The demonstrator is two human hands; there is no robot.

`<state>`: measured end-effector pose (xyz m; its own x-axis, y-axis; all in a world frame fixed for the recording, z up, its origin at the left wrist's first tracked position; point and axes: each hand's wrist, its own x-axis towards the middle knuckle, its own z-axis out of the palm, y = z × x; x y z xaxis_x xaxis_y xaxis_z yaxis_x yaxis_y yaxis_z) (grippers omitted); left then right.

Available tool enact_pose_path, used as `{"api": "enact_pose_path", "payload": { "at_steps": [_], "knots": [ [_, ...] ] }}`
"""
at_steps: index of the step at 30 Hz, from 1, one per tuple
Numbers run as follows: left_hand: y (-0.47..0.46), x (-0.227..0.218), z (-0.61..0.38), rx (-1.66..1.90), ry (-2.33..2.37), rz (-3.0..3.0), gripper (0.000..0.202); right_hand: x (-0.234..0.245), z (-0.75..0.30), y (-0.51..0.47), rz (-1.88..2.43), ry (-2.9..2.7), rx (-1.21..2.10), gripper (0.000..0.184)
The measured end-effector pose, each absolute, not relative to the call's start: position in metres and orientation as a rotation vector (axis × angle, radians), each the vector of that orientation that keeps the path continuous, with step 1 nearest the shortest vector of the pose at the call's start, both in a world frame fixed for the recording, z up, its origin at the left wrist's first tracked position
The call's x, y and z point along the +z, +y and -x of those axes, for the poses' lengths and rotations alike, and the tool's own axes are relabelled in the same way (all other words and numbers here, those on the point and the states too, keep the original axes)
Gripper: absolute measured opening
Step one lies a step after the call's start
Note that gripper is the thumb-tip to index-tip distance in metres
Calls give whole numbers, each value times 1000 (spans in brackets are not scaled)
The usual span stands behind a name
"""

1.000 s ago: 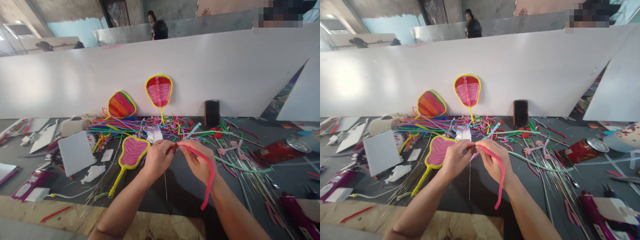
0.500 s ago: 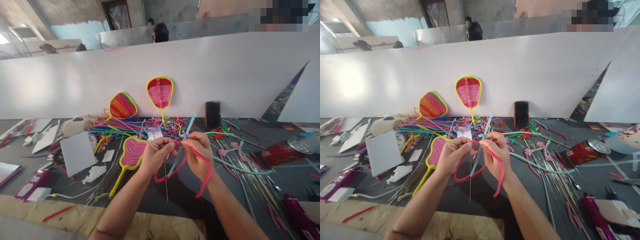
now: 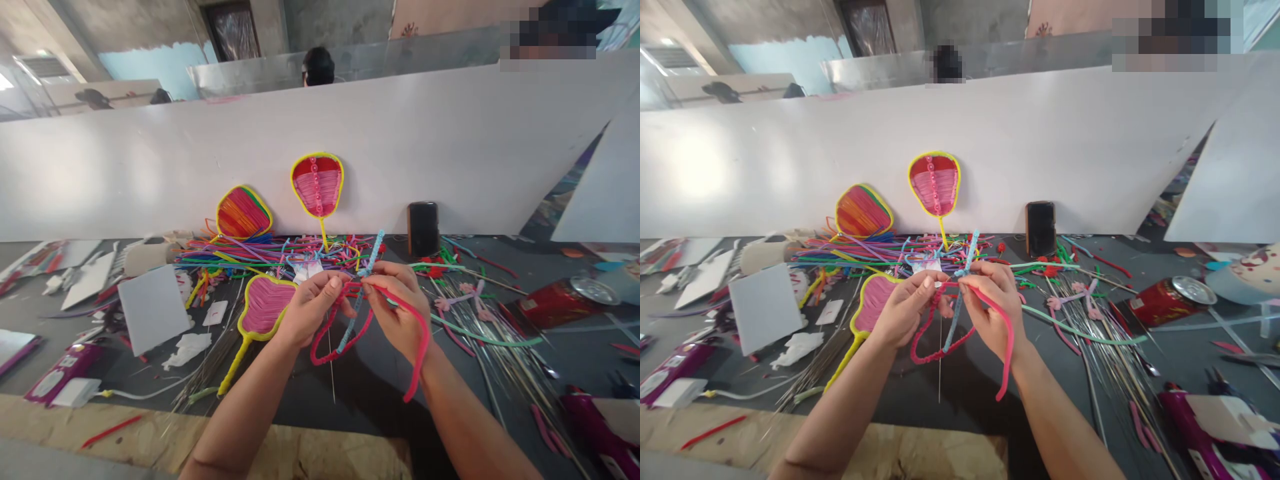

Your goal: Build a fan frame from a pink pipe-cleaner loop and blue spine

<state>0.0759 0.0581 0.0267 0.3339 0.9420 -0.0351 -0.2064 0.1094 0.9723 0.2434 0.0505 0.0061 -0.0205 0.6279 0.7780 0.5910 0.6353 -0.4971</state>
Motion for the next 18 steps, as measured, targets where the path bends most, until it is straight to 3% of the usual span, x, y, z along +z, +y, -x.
{"api": "enact_pose_path", "payload": {
  "at_steps": [9,15,18],
  "knots": [
    [64,21,-73,1087,1055,-1390,26,7,-245,51,963,-1736,104,13],
    [69,34,-52,1087,1079,-1486,24,8,-261,53,1106,-1477,735,15],
    [68,41,-41,898,992,-1542,24,12,-269,53,1104,-1382,818,20]
  ]
}}
